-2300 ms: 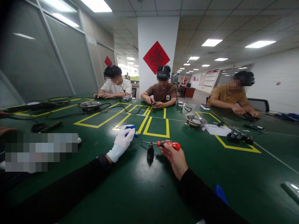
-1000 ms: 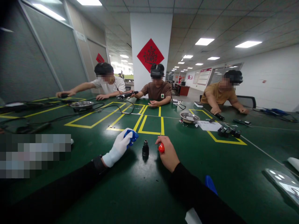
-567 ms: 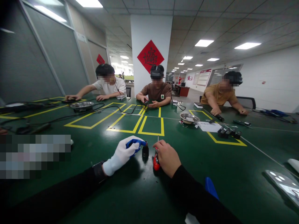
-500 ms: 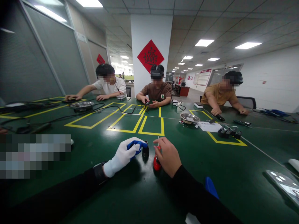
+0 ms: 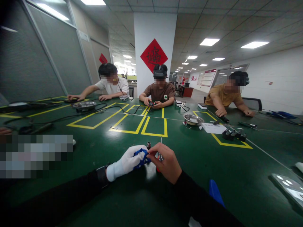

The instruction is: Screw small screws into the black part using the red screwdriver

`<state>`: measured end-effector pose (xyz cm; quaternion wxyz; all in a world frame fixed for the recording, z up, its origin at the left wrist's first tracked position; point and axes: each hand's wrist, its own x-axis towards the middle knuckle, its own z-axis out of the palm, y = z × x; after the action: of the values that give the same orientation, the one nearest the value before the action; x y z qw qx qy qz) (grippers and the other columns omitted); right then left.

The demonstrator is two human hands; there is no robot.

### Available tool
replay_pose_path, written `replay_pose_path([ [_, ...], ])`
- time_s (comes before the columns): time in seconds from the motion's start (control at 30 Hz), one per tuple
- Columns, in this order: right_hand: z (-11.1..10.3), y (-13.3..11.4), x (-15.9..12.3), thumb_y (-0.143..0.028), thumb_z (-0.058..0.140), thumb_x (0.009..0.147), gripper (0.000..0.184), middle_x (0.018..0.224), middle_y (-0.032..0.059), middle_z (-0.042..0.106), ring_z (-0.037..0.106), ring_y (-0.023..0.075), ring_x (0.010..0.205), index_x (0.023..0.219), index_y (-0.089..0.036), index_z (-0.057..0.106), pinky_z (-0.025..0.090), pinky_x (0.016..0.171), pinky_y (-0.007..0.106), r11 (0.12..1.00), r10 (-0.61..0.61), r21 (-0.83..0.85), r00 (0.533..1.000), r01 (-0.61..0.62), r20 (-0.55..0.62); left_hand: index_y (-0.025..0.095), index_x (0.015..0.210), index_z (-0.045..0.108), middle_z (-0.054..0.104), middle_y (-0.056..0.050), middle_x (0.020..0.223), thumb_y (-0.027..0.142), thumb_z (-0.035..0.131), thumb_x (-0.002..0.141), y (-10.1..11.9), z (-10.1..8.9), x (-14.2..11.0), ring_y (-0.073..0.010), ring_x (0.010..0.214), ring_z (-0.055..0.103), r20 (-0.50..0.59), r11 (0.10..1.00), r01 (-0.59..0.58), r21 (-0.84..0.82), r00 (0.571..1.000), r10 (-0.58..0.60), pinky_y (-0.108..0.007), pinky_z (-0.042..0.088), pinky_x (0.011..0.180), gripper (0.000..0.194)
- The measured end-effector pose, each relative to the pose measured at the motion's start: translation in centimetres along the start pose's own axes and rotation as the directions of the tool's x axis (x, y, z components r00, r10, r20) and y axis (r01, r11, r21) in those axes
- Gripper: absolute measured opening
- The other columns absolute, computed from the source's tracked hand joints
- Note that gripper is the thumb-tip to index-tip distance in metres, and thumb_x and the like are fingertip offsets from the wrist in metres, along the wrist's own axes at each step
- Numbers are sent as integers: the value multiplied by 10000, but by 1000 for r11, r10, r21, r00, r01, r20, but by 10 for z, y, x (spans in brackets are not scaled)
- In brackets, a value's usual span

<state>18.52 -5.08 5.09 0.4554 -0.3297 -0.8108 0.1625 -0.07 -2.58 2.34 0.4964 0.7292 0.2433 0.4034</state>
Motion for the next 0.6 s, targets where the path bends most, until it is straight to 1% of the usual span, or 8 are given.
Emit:
replay_pose_path([
  [0.13,-2,-2,0,-256,617,829,84,821,34,625,587,165,748,884,-206,656,463,690,294,993,29,117,1000,-29,7,133,786,553,563,-20,668,561,529,809,1,3,-1,-79,505,483,-12,994,56,-94,998,-58,-178,379,450,430],
  [0.27,-1,-3,0,-256,617,830,78,815,32,609,577,158,734,871,-201,655,463,676,286,987,61,149,998,-63,20,136,777,548,573,-18,654,577,542,794,1,4,0,-74,483,479,-4,988,82,-129,997,-83,-172,365,428,442],
  [0.37,0,-2,0,-263,618,830,68,798,26,605,569,151,715,835,-198,640,455,663,276,987,82,138,996,-85,29,136,768,549,574,-18,657,553,538,808,1,3,1,-75,490,482,-3,992,69,-103,998,-70,-176,371,436,418],
  [0.5,3,0,-1,-250,603,841,61,791,21,588,554,144,705,816,-194,604,444,657,269,988,79,133,996,-84,43,134,777,551,569,-12,665,511,519,835,-1,2,1,-77,507,482,-11,998,41,-44,999,-41,-184,389,465,382],
  [0.6,5,4,-1,-224,551,871,54,806,21,568,542,144,721,830,-199,575,435,669,271,988,86,123,995,-91,42,134,753,548,554,-3,649,483,473,871,1,2,1,-76,508,467,-41,999,46,-10,998,-47,-185,380,471,375],
])
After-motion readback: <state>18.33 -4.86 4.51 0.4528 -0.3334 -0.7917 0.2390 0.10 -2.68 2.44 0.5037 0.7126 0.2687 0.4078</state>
